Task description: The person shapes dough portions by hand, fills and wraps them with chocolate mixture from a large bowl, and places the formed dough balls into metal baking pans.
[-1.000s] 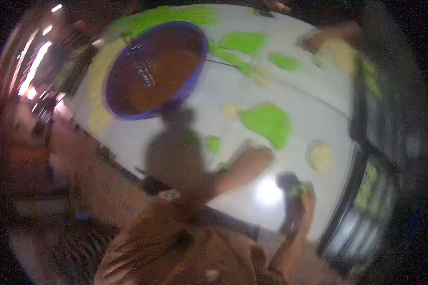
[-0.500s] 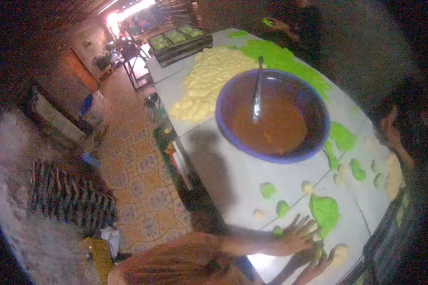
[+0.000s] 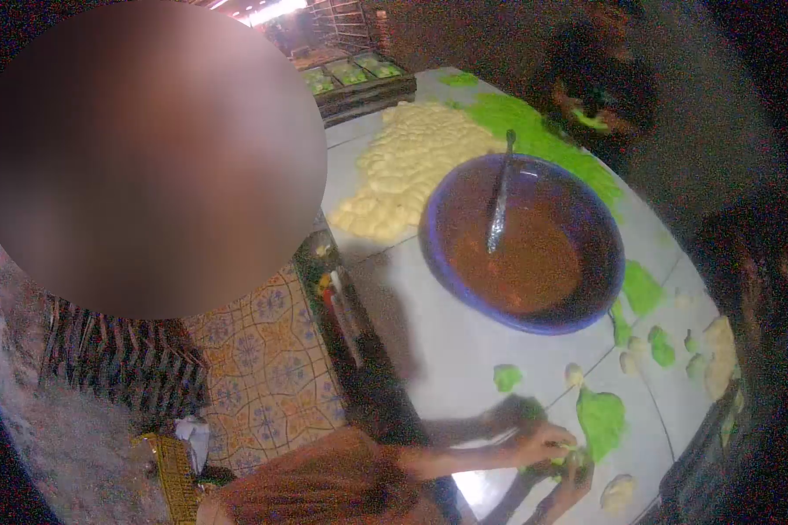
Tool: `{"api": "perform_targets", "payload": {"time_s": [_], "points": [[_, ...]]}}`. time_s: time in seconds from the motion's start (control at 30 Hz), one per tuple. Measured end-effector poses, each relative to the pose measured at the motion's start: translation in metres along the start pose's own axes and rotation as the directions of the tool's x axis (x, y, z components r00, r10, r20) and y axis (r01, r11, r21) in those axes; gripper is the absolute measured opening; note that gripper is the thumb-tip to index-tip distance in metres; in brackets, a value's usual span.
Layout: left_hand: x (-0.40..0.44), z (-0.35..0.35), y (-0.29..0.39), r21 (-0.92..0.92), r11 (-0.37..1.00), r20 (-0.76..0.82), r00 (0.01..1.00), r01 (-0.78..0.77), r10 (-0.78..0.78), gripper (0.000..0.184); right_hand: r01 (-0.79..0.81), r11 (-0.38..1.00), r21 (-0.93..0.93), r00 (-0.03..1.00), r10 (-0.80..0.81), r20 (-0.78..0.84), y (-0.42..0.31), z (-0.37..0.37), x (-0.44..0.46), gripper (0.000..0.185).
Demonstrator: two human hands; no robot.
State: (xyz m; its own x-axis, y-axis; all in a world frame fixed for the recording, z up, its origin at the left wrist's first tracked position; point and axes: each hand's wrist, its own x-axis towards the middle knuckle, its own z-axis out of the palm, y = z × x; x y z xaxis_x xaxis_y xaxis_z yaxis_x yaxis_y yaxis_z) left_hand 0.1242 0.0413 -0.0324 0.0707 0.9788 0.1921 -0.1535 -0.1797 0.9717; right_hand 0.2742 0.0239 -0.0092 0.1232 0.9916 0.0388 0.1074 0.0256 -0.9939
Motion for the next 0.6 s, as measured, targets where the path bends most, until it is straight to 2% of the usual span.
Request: {"api": "perform_targets", "payload": {"time_s": [0.07, 0.1, 0.17, 0.2, 0.23, 0.3, 0.37, 0.4, 0.43, 0.47, 0.5, 0.53, 0.57, 0.6], "points": [[-0.006, -0.014, 0.015, -0.063, 0.993, -0.023, 0.994, 0.101, -0.103, 0.059, 0.012, 1.0, -0.003, 1.0, -0.012, -0.012, -0.005, 0.016, 0.002, 0.026], [-0.006, -0.018, 0.017, 0.032, 0.988, -0.016, 0.988, 0.153, -0.153, 0.076, -0.001, 0.999, -0.038, 0.999, 0.003, 0.049, -0.013, 0.02, 0.002, 0.027], [-0.008, -0.019, 0.013, 0.235, 0.971, -0.197, 0.977, -0.038, 0.086, 0.08, 0.015, 0.999, -0.029, 0.999, -0.014, 0.037, -0.026, 0.038, 0.001, 0.027], [-0.01, -0.034, 0.053, 0.208, 0.964, -0.128, 0.982, 0.164, -0.14, 0.082, 0.023, 0.999, -0.026, 0.999, -0.022, 0.028, -0.032, 0.048, 0.0, 0.026], [-0.012, -0.049, 0.092, 0.22, 0.907, -0.052, 0.932, 0.36, -0.357, 0.084, 0.047, 0.997, -0.056, 0.998, -0.044, 0.053, -0.039, 0.055, -0.001, 0.026], [-0.01, -0.055, 0.083, 0.309, 0.934, -0.148, 0.979, 0.179, -0.139, 0.082, 0.042, 0.999, -0.034, 0.999, -0.041, 0.021, -0.054, 0.073, -0.001, 0.025], [-0.005, -0.061, 0.065, 0.185, 0.977, -0.121, 0.984, -0.109, 0.132, 0.079, 0.011, 1.0, 0.018, 1.0, -0.011, 0.013, -0.068, 0.091, -0.002, 0.03], [-0.004, -0.064, 0.065, 0.275, 0.947, -0.126, 0.97, -0.165, 0.206, 0.078, -0.027, 0.998, 0.06, 1.0, 0.027, 0.0, -0.055, 0.093, 0.003, 0.032], [-0.002, -0.064, 0.064, 0.221, 0.951, -0.104, 0.964, -0.215, 0.243, 0.076, -0.03, 0.991, 0.129, 0.996, 0.018, 0.093, -0.042, 0.093, 0.007, 0.033], [0.001, -0.063, 0.068, 0.152, 0.953, -0.08, 0.958, -0.262, 0.276, 0.074, -0.195, 0.963, 0.188, 0.981, 0.188, 0.053, -0.057, 0.1, -0.003, 0.031], [-0.003, -0.066, 0.072, 0.151, 0.967, -0.053, 0.975, -0.207, 0.217, 0.068, -0.258, 0.875, 0.409, 0.955, 0.167, 0.245, -0.088, 0.12, -0.002, 0.034], [0.0, -0.063, 0.062, 0.176, 0.934, -0.198, 0.918, -0.311, 0.343, 0.064, -0.261, 0.852, 0.454, 0.955, 0.158, 0.253, -0.097, 0.128, -0.005, 0.05], [0.003, -0.068, 0.071, 0.227, 0.919, -0.26, 0.889, -0.323, 0.377, 0.062, -0.253, 0.8, 0.544, 0.957, 0.126, 0.26, -0.101, 0.138, -0.001, 0.044], [0.001, -0.072, 0.085, 0.015, 0.966, -0.334, 0.91, -0.256, 0.246, 0.064, -0.263, 0.786, 0.559, 0.944, 0.089, 0.319, -0.093, 0.142, 0.007, 0.039]]}}
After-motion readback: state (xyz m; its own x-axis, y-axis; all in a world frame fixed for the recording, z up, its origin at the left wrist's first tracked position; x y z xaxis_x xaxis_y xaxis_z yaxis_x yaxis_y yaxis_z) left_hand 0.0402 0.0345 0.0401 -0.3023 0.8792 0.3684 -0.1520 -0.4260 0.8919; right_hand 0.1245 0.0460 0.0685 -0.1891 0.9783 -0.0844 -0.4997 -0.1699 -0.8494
